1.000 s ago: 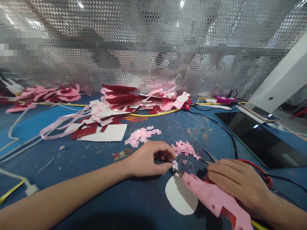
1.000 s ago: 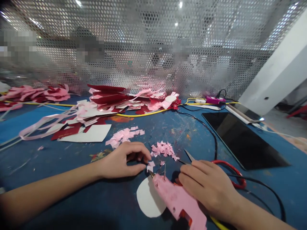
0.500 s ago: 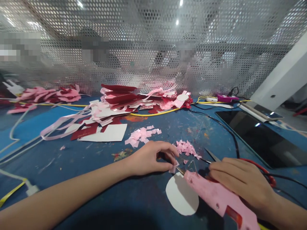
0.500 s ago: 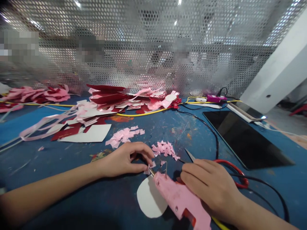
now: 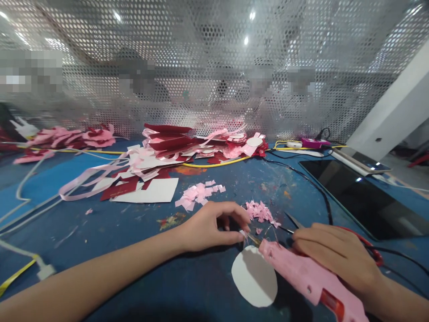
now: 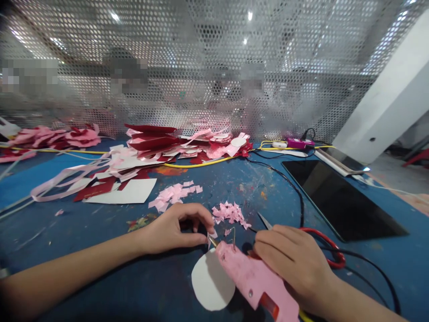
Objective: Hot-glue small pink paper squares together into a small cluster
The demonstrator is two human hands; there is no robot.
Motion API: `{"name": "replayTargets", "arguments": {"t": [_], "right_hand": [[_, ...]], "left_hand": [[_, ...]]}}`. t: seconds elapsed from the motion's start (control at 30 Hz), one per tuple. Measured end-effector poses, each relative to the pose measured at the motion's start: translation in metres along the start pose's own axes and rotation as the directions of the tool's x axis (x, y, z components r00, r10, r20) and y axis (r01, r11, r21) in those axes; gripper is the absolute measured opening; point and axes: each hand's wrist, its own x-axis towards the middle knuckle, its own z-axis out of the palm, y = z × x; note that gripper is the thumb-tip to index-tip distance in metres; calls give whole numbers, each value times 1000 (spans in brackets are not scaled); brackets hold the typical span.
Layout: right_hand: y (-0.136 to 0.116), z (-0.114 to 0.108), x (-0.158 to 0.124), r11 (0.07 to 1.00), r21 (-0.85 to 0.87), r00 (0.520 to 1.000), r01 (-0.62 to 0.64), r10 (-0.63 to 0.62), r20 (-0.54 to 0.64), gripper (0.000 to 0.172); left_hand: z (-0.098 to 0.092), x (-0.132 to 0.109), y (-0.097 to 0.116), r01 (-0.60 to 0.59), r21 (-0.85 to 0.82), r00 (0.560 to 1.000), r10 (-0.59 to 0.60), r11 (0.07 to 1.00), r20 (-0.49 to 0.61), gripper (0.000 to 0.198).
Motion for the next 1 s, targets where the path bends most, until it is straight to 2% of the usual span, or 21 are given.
{"name": "replayTargets", "arguments": {"t": [0.13,0.33,0.47,0.63,0.73,0.87,1.0], "right_hand": [[0,1,-2,996,52,998,-69,70,-8,18],[0,1,-3,976,164,990,-142,137,41,15],[1,3,-6,974,177,989,-143,136,51,15],[2,4,-5,981,161,994,-106,103,27,18],[2,4,-1,980,163,994,-113,109,31,16],[2,4,5,980,170,994,-101,105,-10,17],[3,5,4,961,227,987,-158,155,28,22]], "left_hand": [[2,0,-2,80,-182,997,-82,980,-4,24],[2,2,-1,118,-266,993,-117,957,22,29],[1,3,-1,141,-312,990,-144,940,13,28],[0,3,-6,99,-346,992,-118,933,-34,25],[-2,4,-9,89,-352,987,-130,932,-94,25],[-3,6,-8,63,-375,961,-157,925,-228,28],[-4,9,-6,75,-371,927,-202,926,-315,34]]}}
